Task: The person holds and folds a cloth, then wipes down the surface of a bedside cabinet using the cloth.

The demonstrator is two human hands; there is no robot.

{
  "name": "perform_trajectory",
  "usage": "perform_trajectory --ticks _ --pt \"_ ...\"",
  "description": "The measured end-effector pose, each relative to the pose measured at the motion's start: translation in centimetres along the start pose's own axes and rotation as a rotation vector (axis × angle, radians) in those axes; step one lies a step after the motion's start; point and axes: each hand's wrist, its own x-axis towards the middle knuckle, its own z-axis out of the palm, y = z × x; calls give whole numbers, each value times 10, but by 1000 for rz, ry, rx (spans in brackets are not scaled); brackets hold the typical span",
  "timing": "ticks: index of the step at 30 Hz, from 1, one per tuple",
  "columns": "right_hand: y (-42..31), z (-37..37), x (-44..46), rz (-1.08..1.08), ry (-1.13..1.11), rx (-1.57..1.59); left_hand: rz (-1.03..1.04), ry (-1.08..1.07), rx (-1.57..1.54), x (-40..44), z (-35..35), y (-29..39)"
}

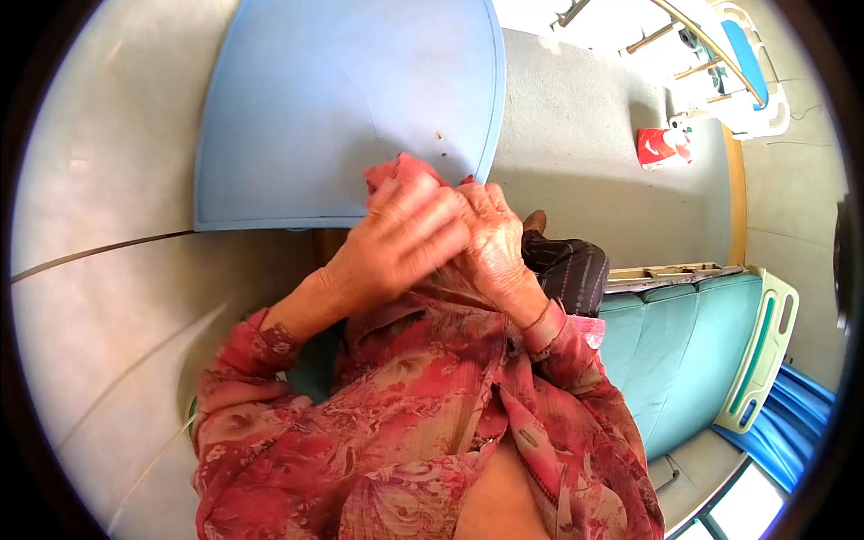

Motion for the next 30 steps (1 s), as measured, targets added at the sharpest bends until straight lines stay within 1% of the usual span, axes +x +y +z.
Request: perform_trajectory --ticks 2,3,4,5,6,7,8,9,10,12,13,17,20,22,24,25,26,27,28,29,30 --pt "3 3 12 48 23 -72 566 32 -331 0 0 -4" --pt "6 7 19 37 24 -92 559 46 -338 1 4 -4" --pt "9 10 26 25 26 -117 665 -136 -387 5 12 -2" --pt "13 13 32 -49 28 -120 773 -318 -431 8 20 -2" --pt "17 15 39 -124 33 -123 778 -296 -434 9 34 -5" --pt "22 19 42 -143 -12 -77 859 -399 -299 8 56 -8" --pt "22 18 46 -143 -17 -97 937 -501 -160 7 75 -11" --pt "22 17 52 -142 -49 -19 999 -395 -139 6 90 -12" --pt "21 18 56 -137 -83 61 1004 -377 -144 6 96 -9" --pt "18 27 65 -134 -101 29 961 -477 -218 5 105 -1" --pt "13 29 72 -131 -95 33 979 -599 -131 11 97 1" --pt "-1 48 101 -126 -68 10 908 -480 -341 9 99 -4" --pt "-1 74 126 -127 -39 17 862 -444 -439 6 101 -5" --pt "-3 83 145 -62 -13 -13 821 -434 -510 6 100 -6" --pt "-2 87 156 -49 11 -40 722 -444 -668 7 97 -7" --pt "-3 86 157 -29 32 -64 600 -470 -840 7 95 -6" --pt "-1 81 152 -31 31 -66 554 -498 -887 7 94 -8" --pt "4 73 143 17 15 -95 549 -535 -852 9 92 -6" --pt "10 63 132 66 -6 -125 933 -408 -340 5 101 -9" --pt "18 50 115 133 -26 -121 926 -397 -349 -2 108 -10" --pt "26 35 98 197 -46 -118 969 -291 -313 -4 111 -10"
